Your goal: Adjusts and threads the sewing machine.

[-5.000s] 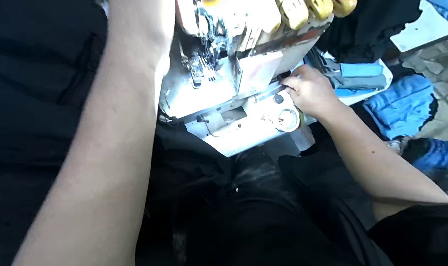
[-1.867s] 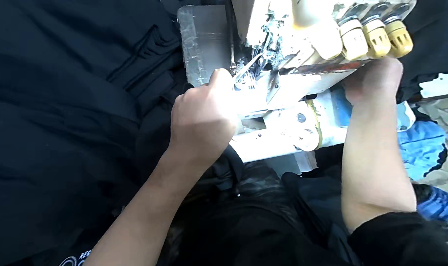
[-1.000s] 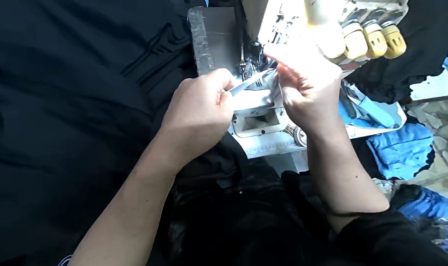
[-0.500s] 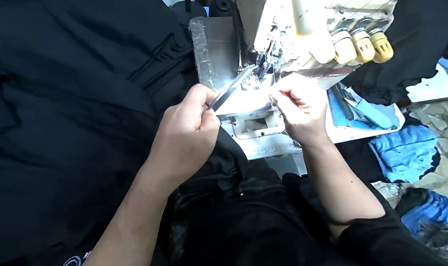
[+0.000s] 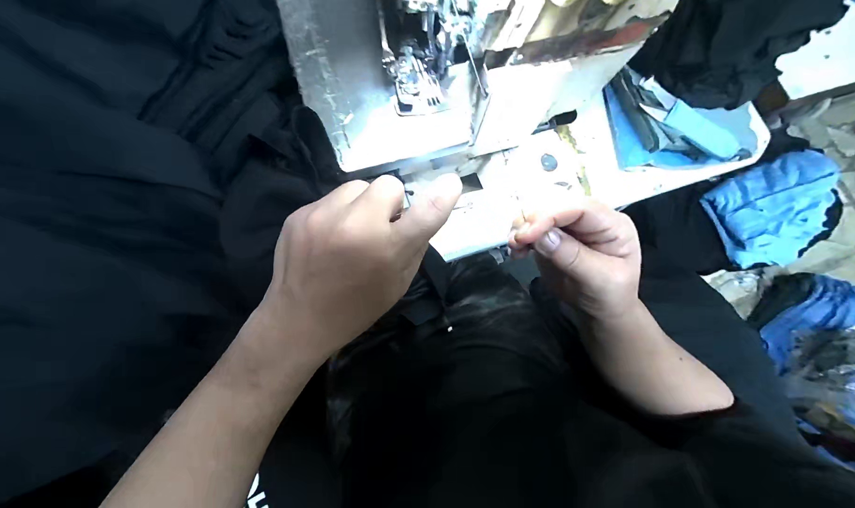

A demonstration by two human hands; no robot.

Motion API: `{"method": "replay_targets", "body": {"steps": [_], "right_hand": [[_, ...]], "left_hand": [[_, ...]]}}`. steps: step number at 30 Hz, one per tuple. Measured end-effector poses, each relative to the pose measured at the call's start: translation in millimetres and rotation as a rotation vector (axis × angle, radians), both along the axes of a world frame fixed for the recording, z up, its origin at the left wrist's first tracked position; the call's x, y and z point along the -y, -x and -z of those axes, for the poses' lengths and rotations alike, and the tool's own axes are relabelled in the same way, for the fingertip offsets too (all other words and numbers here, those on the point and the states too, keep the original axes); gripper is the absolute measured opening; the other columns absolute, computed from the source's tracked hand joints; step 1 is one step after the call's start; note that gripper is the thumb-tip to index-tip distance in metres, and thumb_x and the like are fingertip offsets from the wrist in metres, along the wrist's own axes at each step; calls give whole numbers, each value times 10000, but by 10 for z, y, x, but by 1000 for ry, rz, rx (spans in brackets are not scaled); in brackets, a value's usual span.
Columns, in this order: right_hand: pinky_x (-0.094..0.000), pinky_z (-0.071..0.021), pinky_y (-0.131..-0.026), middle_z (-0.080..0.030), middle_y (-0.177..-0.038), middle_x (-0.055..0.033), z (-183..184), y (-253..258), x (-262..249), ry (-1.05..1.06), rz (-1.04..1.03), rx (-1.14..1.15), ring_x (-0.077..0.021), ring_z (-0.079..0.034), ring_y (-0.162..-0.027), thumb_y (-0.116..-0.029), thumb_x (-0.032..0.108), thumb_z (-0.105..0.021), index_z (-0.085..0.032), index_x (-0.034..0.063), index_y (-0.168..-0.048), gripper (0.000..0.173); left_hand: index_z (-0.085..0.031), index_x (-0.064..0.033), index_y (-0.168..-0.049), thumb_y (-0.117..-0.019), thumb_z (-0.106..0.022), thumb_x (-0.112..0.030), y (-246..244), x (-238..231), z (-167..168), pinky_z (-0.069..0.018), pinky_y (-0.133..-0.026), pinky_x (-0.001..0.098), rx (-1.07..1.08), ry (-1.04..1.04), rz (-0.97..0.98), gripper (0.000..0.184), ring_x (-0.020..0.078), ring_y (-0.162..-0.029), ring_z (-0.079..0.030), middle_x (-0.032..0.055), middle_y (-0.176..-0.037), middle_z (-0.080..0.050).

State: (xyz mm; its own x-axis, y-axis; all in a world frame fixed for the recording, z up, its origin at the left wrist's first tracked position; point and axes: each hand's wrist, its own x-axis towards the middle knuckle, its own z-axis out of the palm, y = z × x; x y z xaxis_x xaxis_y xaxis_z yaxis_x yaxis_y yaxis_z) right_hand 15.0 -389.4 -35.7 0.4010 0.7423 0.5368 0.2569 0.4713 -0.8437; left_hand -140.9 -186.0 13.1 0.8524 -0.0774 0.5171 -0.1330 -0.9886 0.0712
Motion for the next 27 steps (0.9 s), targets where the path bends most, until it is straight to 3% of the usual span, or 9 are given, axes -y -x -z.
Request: {"method": "replay_targets", "body": {"steps": [2, 4, 6, 9, 11, 18, 21, 24, 27], "right_hand": [[-193, -557, -784, -676, -976, 78, -3, -12, -10, -29, -21, -14, -1, -638, -882, -1046, 185, -564, -699, 114, -1066, 154], [-187, -554, -773, -673, -965, 77, 4, -21, -22, -44, -40, -21, 4, -636, -872, -1041, 185, -566, -698, 112, -1067, 154], [-198, -557, -777, -667, -969, 64, 17, -24, -22, -56, -61, -31, -7, -635, -877, -1045, 182, -556, -693, 99, -1067, 162], [-185, -550, -735, -658, -935, 49, -10, -9, -17, -71, -48, -38, -10, -629, -835, -1030, 145, -549, -681, 78, -1044, 149], [-151, -513, -663, -633, -868, 28, -73, 31, -26, -86, 4, -13, 2, -592, -752, -965, 64, -507, -638, 40, -990, 136], [-166, -531, -681, -640, -881, 20, -57, 29, -31, -92, 9, -36, -11, -608, -771, -961, 61, -513, -647, 39, -975, 137], [-203, -566, -769, -675, -954, 48, -3, -20, -16, -69, -54, -66, -19, -647, -860, -1039, 171, -568, -697, 84, -1047, 156], [-162, -533, -686, -652, -882, 44, -63, 16, -27, -64, -10, -73, 3, -613, -773, -963, 83, -539, -665, 76, -960, 125], [-210, -573, -769, -689, -959, 62, 20, -36, -19, -32, -33, -85, -22, -657, -860, -1033, 175, -581, -704, 127, -1086, 142]], "left_hand": [[-684, -97, -1287, -1072, -498, -206, -44, 13, -12, -457, -601, 399, 21, -49, 28, 304, 314, -676, -588, 155, -786, -611], [-723, -85, -1228, -1044, -549, -159, -86, 59, -18, -423, -585, 408, 64, -30, 32, 264, 331, -675, -570, 166, -764, -595], [-695, -133, -1294, -1063, -516, -221, -86, 16, -19, -484, -648, 404, 60, -85, 44, 306, 323, -726, -620, 171, -843, -648], [-687, -152, -1310, -1064, -517, -237, -97, -26, 2, -489, -667, 404, 65, -99, 63, 311, 323, -742, -621, 175, -871, -654], [-687, -173, -1317, -1058, -527, -242, -92, -46, 28, -495, -671, 399, 62, -107, 55, 312, 314, -753, -627, 164, -886, -658], [-701, -158, -1294, -1054, -539, -220, -114, -5, 11, -496, -676, 396, 79, -76, 71, 296, 311, -747, -628, 173, -877, -660], [-731, -100, -1196, -1039, -557, -156, -148, 83, -13, -461, -633, 386, 101, -51, 55, 241, 307, -708, -597, 164, -807, -631], [-765, -51, -1082, -1008, -592, -82, -178, 183, -31, -384, -563, 372, 115, -13, 1, 190, 294, -656, -532, 137, -719, -575], [-759, -36, -1056, -1010, -562, -73, -179, 197, -25, -376, -540, 369, 99, -5, -11, 206, 276, -637, -531, 123, -726, -595]]}}
